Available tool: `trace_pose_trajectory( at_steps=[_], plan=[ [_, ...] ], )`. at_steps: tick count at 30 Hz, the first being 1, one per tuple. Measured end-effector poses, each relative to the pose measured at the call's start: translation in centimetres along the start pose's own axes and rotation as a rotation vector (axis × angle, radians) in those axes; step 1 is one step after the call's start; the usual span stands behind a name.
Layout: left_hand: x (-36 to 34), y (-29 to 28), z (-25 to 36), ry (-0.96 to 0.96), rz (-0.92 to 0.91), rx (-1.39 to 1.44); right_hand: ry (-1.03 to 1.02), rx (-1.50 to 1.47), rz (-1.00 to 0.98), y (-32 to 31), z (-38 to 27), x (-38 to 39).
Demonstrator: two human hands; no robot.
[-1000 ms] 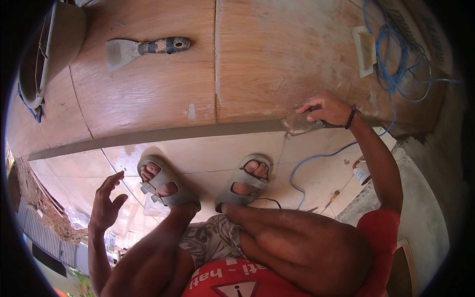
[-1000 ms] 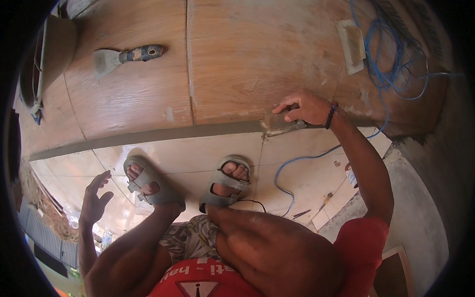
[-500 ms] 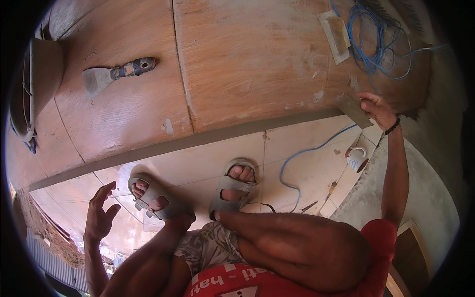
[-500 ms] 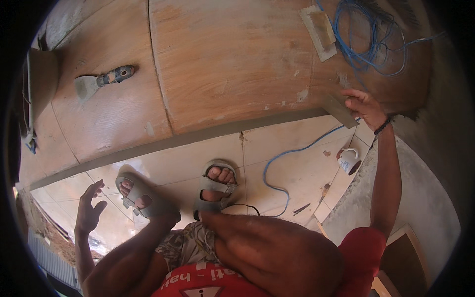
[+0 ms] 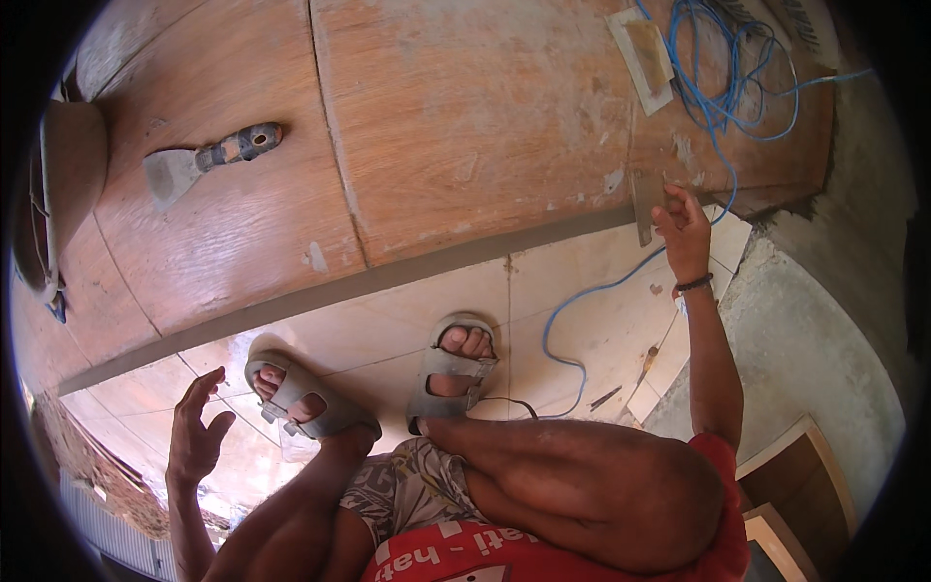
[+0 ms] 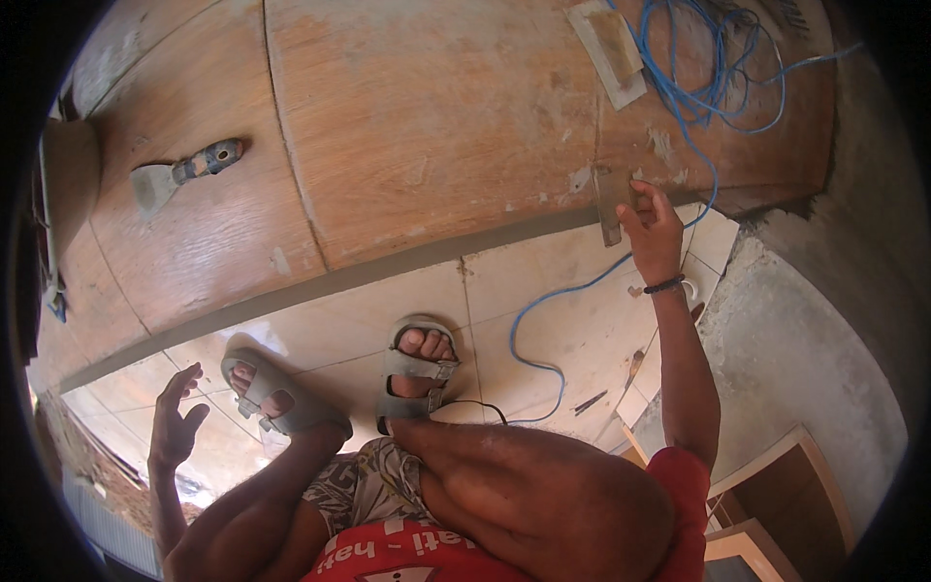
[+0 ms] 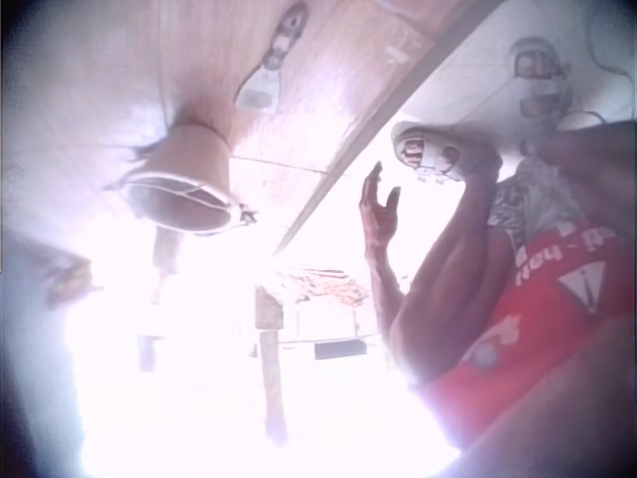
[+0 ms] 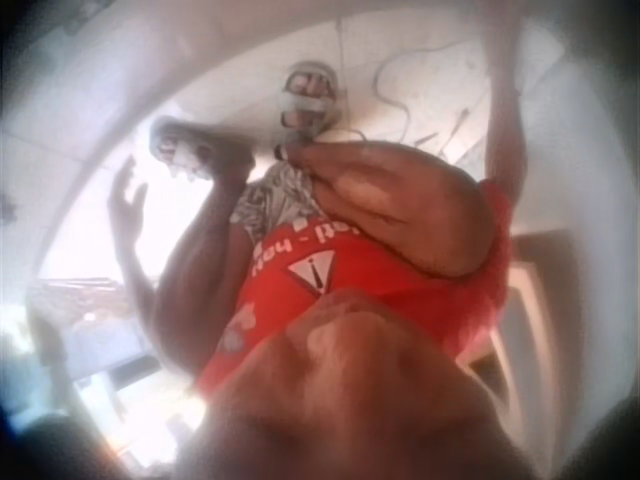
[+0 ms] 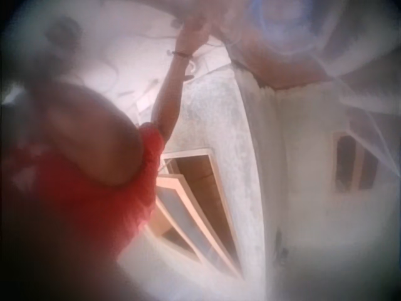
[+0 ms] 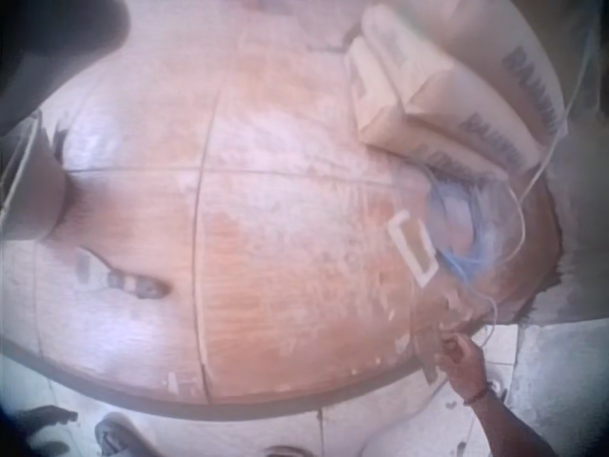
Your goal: The person applies grout to the gaps between floor tiles using a small rubber float. They repeatedly scoop grout from a bucket and press it into the joints, smoothing the surface along the tile edges.
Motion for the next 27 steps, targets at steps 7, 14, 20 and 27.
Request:
trace_pose_trajectory(
  at_steps=[7,14,20,27],
  plan=[
    [-0.5,-0.2,0.3,0.001,-0.010,-0.019,-0.175,0.471,0.033,1.7,-1.1,2.7],
    [-0.5,-0.4,0.5,-0.017,-0.012,-0.038,-0.050,0.635,-0.150,-2.3,-4.4,4.4],
    [-0.7,-0.5,0.0,0.012,-0.017,-0.048,0.178,0.237,-0.057,-5.4,-1.6,2.8],
    [-1.2,-0.7,0.3,0.022,-0.030,-0.044,-0.002,0.394,-0.136,-3.1,-3.0,1.4]
  ],
)
Point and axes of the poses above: each hand's wrist, its own x-axis away from the middle knuckle, its own y-axis out of the palm, z = x × y, the point moved 5 cm from there along -x, towards the middle knuckle, and after that the axes turned 5 degrees about -z, right-handed, at the moved point
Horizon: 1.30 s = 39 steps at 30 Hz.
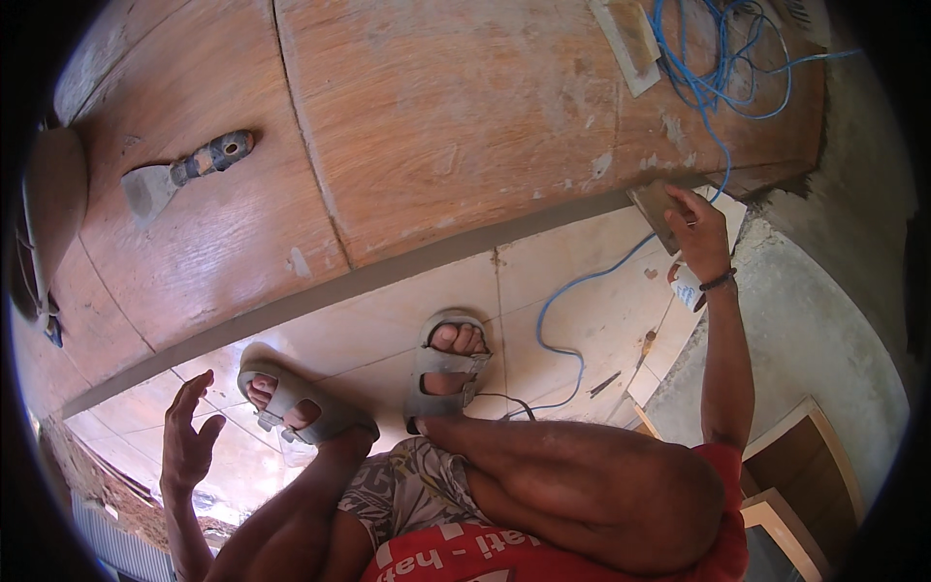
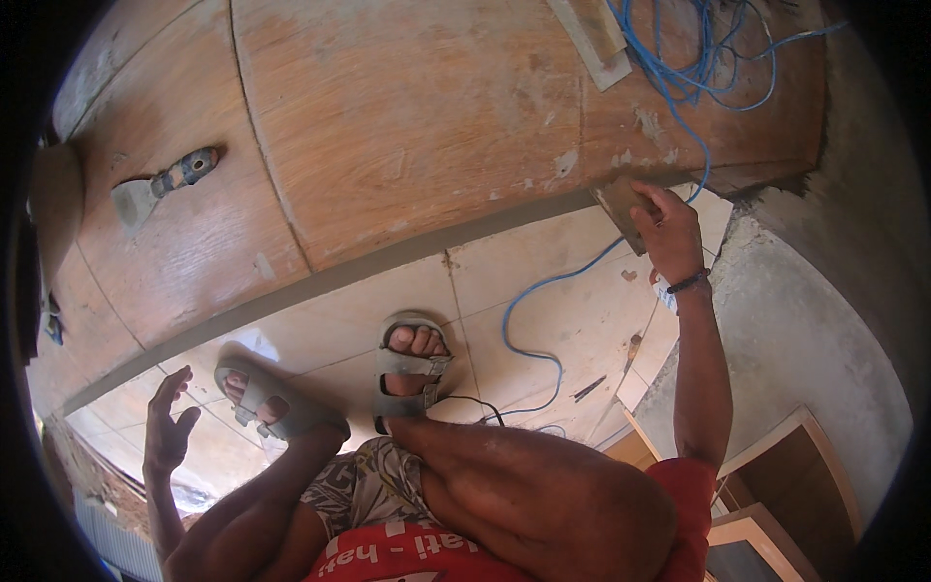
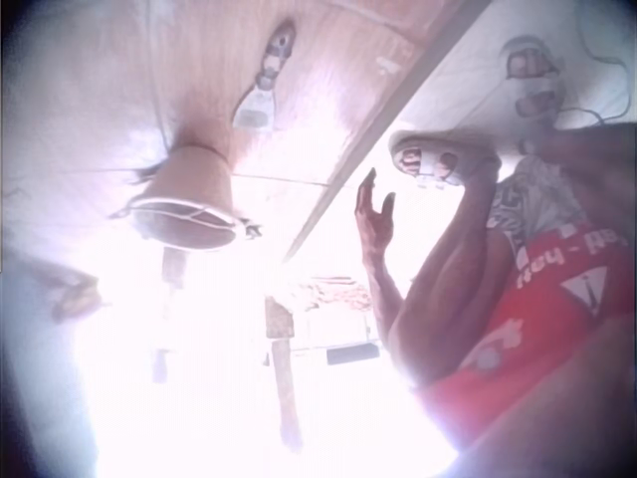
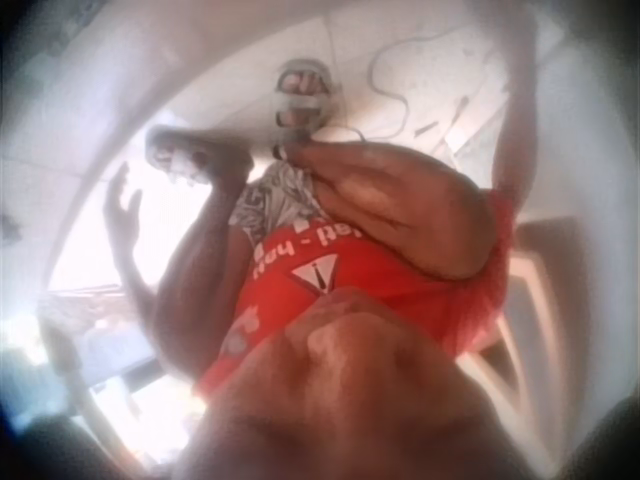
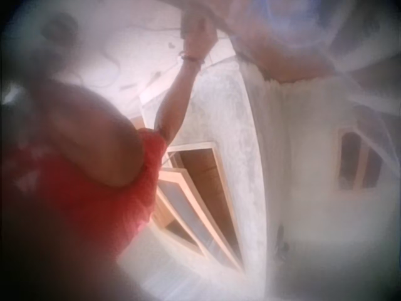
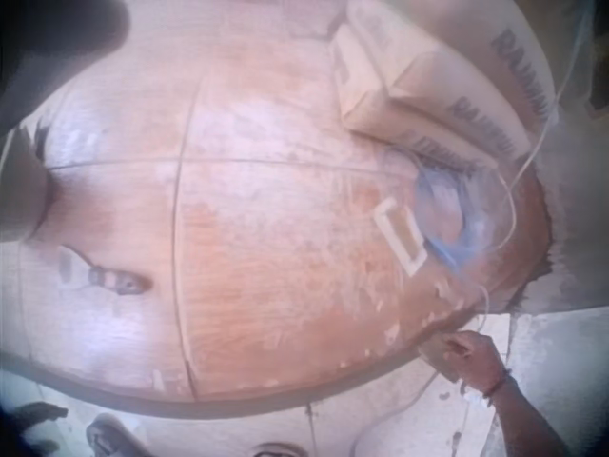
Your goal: The person applies grout to the gaps between floor tiles using a small rubber float. They repeatedly scoop grout from a bucket and press it into the joints, smoothing the surface along the tile edges.
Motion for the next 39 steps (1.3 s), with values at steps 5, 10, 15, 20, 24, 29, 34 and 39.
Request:
trace_pose_trajectory(
  at_steps=[5,10,15,20,24,29,34,39],
  plan=[
    [-0.5,-0.1,0.3,-0.003,-0.004,0.002,-0.039,0.312,-0.081,1.0,-2.7,-0.3],
    [-0.2,-0.2,0.5,-0.005,0.001,-0.006,-0.013,0.386,-0.160,0.0,-4.3,0.3],
    [0.2,-0.6,1.0,-0.034,0.022,0.007,0.099,-0.251,-0.155,-2.4,-3.4,1.3],
    [0.7,-0.5,0.9,0.146,0.044,-0.023,0.032,-0.828,-0.436,3.6,-9.3,-0.8],
    [0.5,-0.6,1.1,0.223,0.077,-0.018,-0.100,-1.179,-0.579,10.3,-16.4,-4.2],
    [0.9,-0.2,2.2,0.221,0.059,0.000,-0.248,-1.321,-0.417,16.1,-25.4,-9.5],
    [2.4,1.6,0.1,0.105,0.085,0.087,-0.267,-1.045,-0.168,17.3,-28.6,-11.2],
    [2.6,2.1,-1.9,0.058,0.047,0.045,-0.387,-0.961,0.245,12.0,-19.3,-5.5]
  ],
)
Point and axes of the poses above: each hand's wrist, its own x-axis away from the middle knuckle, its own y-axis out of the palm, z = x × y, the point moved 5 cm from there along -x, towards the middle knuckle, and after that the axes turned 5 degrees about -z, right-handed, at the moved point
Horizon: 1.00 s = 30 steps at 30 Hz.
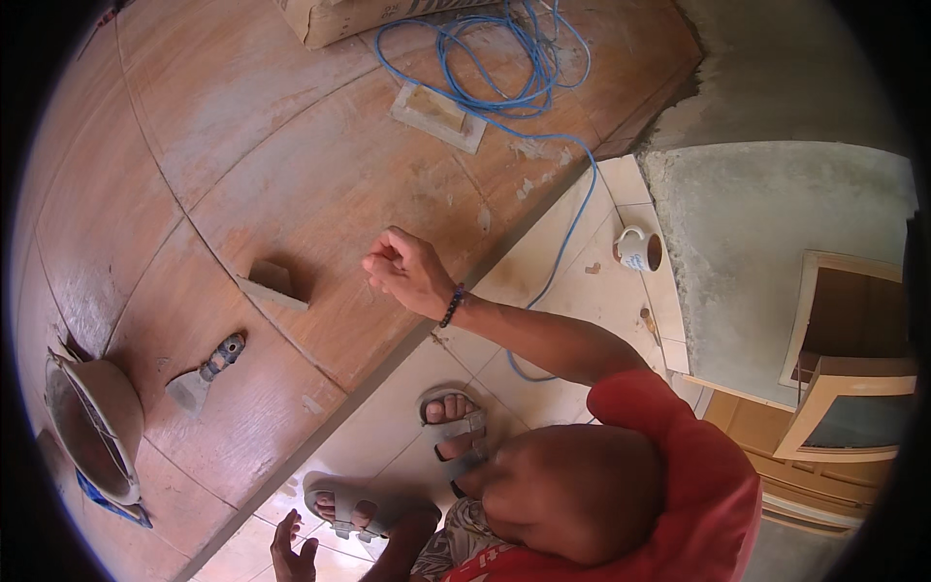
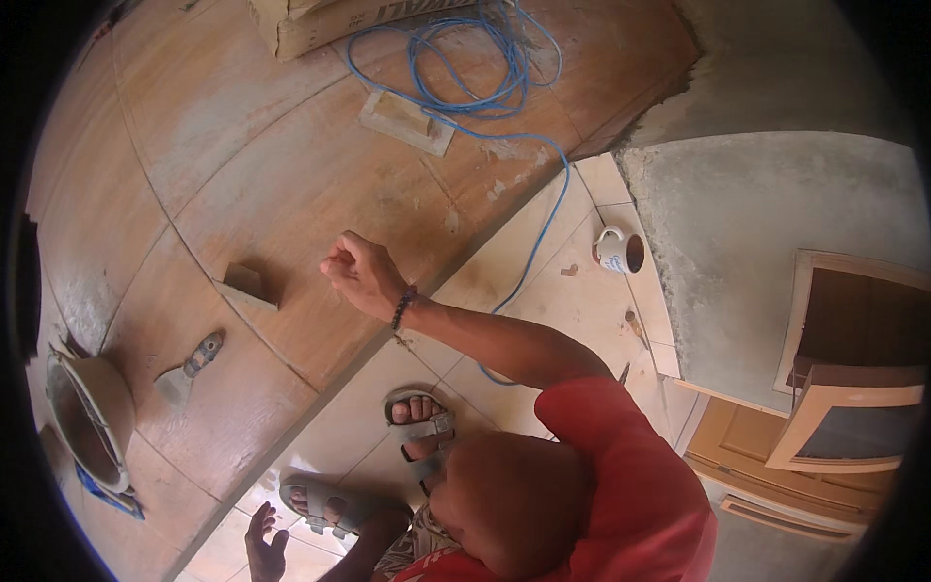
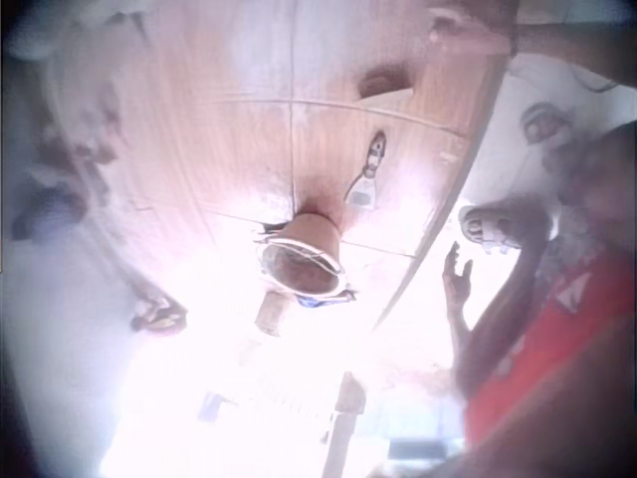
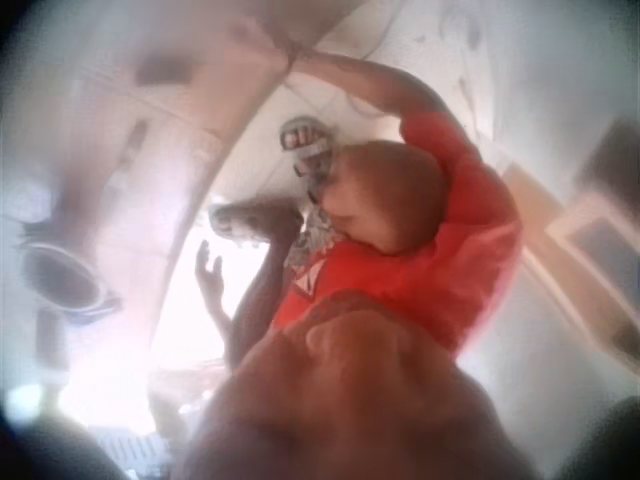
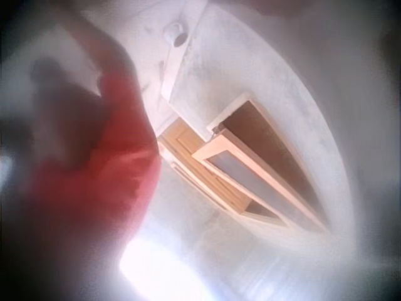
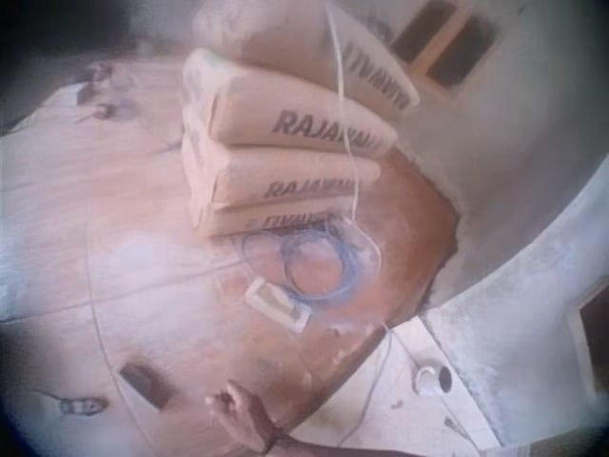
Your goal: The person applies grout to the gaps between floor tiles using a small rubber float. They repeatedly scoop grout from a bucket and press it into the joints, smoothing the surface along the tile edges.
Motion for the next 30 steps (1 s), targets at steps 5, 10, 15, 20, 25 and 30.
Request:
trace_pose_trajectory(
  at_steps=[5,10,15,20,25,30],
  plan=[
    [-2.4,0.0,3.0,0.015,-0.134,-0.075,0.435,-0.361,0.535,-16.4,4.1,14.4],
    [-4.2,-1.7,6.6,0.155,-0.156,-0.183,0.374,-0.630,1.180,-28.9,9.4,20.4],
    [-5.5,-2.5,9.8,0.276,-0.158,-0.319,0.391,-0.701,1.241,-32.7,12.1,17.8],
    [-5.6,-2.2,11.5,0.279,-0.164,-0.327,0.254,-0.778,1.267,-35.5,14.2,17.2],
    [-5.4,-2.1,9.2,0.182,-0.148,-0.370,0.169,-0.866,1.376,-36.1,14.1,18.7],
    [-5.6,-2.2,10.2,0.253,-0.157,-0.380,0.249,-0.996,1.401,-32.7,14.2,22.7]
  ],
)
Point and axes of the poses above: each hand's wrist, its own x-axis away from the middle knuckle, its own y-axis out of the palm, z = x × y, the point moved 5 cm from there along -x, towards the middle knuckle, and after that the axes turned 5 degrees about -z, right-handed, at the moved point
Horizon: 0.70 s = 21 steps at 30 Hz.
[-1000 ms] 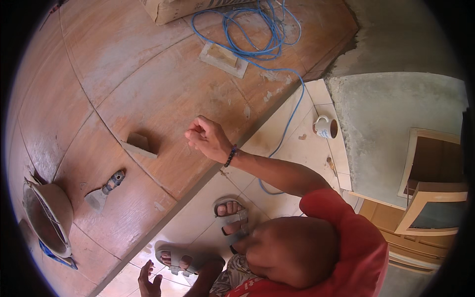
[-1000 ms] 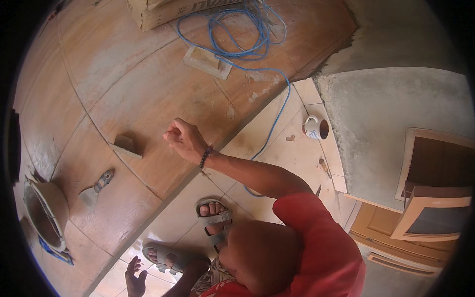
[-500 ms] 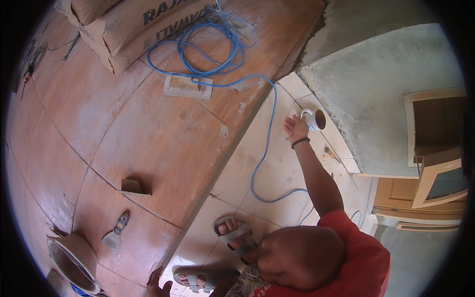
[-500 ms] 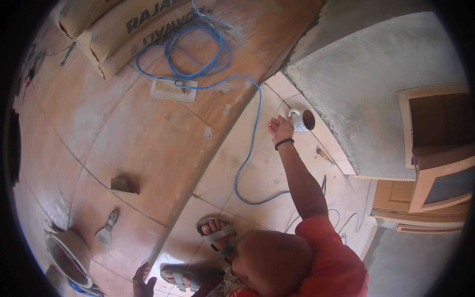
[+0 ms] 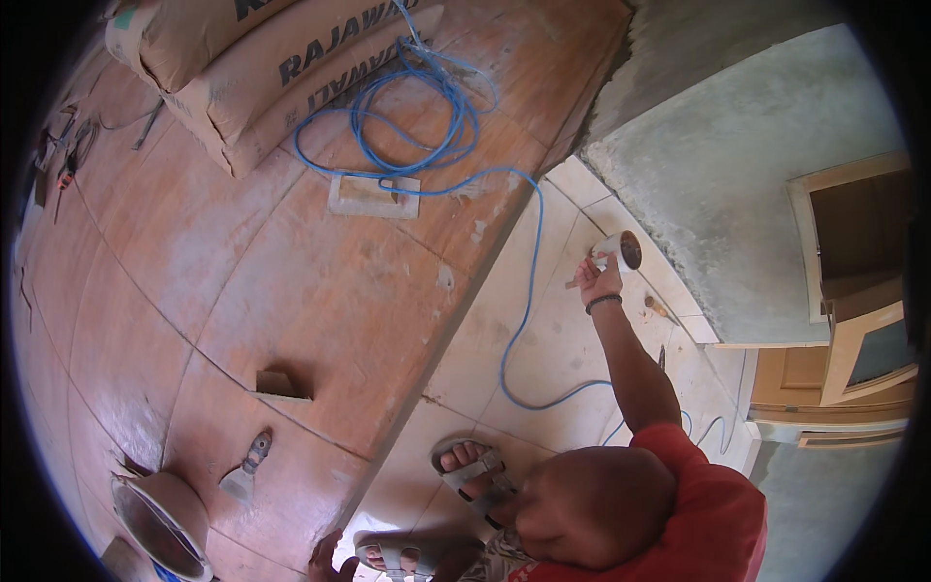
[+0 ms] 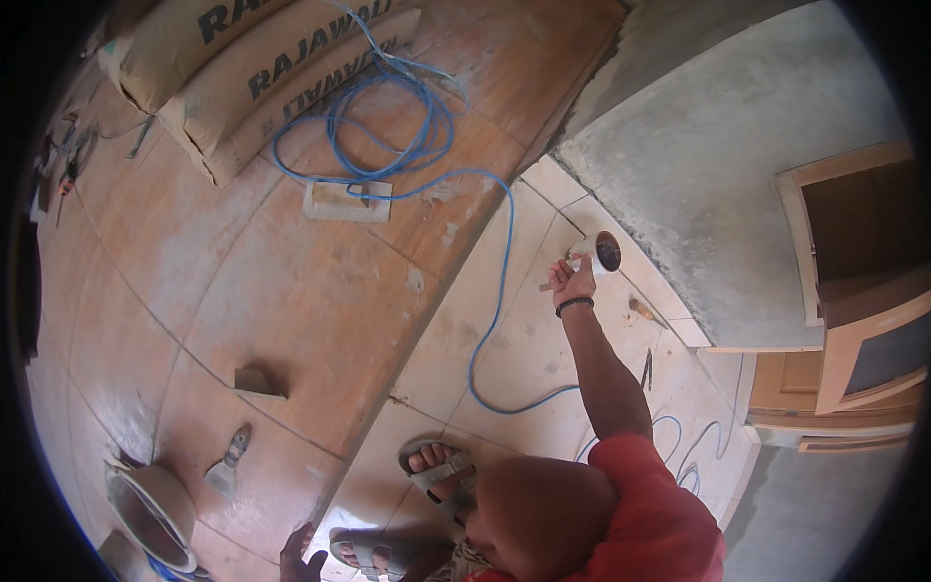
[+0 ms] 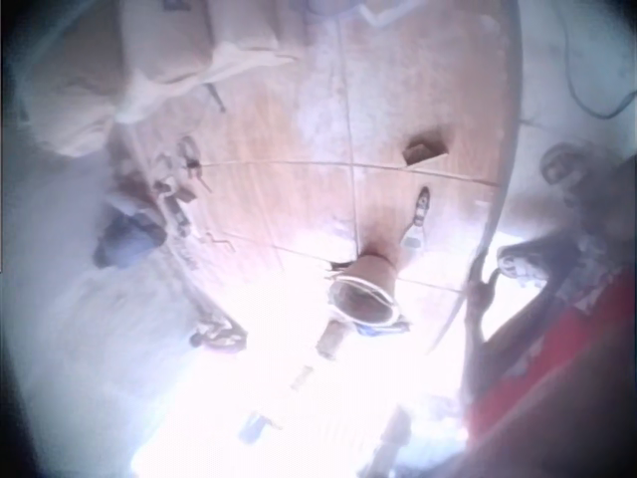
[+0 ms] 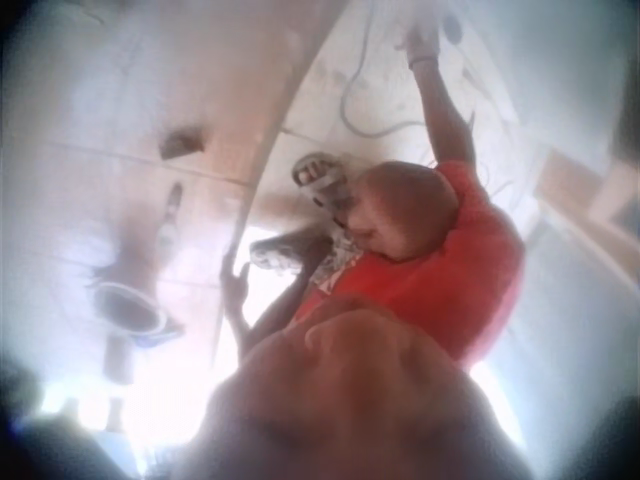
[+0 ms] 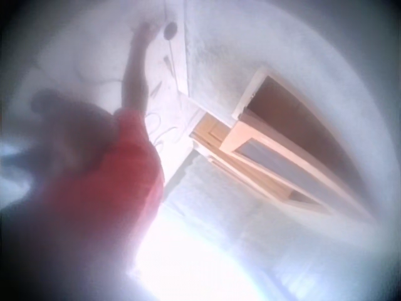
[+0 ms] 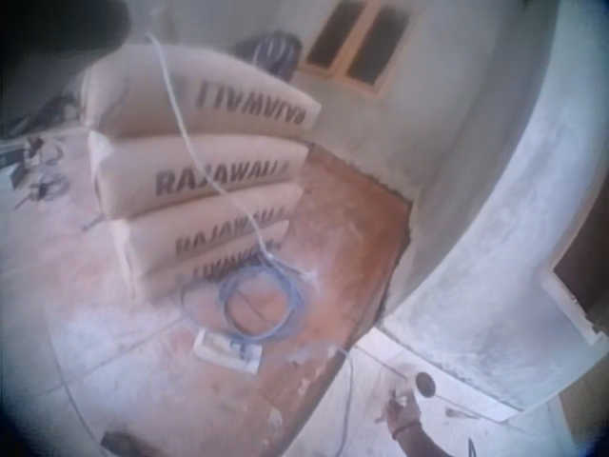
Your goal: The person applies grout to the gaps between floor tiles using a small rubber float. They repeatedly scoop grout from a bucket and press it into the joints, smoothing the surface along the tile edges.
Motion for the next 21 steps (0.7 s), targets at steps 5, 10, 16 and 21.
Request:
trace_pose_trajectory(
  at_steps=[5,10,16,21],
  plan=[
    [-1.6,-0.1,1.8,0.163,-0.029,0.017,-0.099,0.134,-0.070,-5.0,-1.0,3.9],
    [-2.9,-0.8,3.5,0.190,-0.040,-0.003,-0.132,0.307,-0.294,-3.4,-0.9,8.8],
    [1.0,-3.9,1.1,0.188,0.269,0.106,0.015,0.491,-0.580,4.0,1.4,18.5],
    [16.4,-3.3,0.1,-0.249,0.308,0.348,0.150,0.643,-0.689,7.4,-3.1,29.6]
  ],
)
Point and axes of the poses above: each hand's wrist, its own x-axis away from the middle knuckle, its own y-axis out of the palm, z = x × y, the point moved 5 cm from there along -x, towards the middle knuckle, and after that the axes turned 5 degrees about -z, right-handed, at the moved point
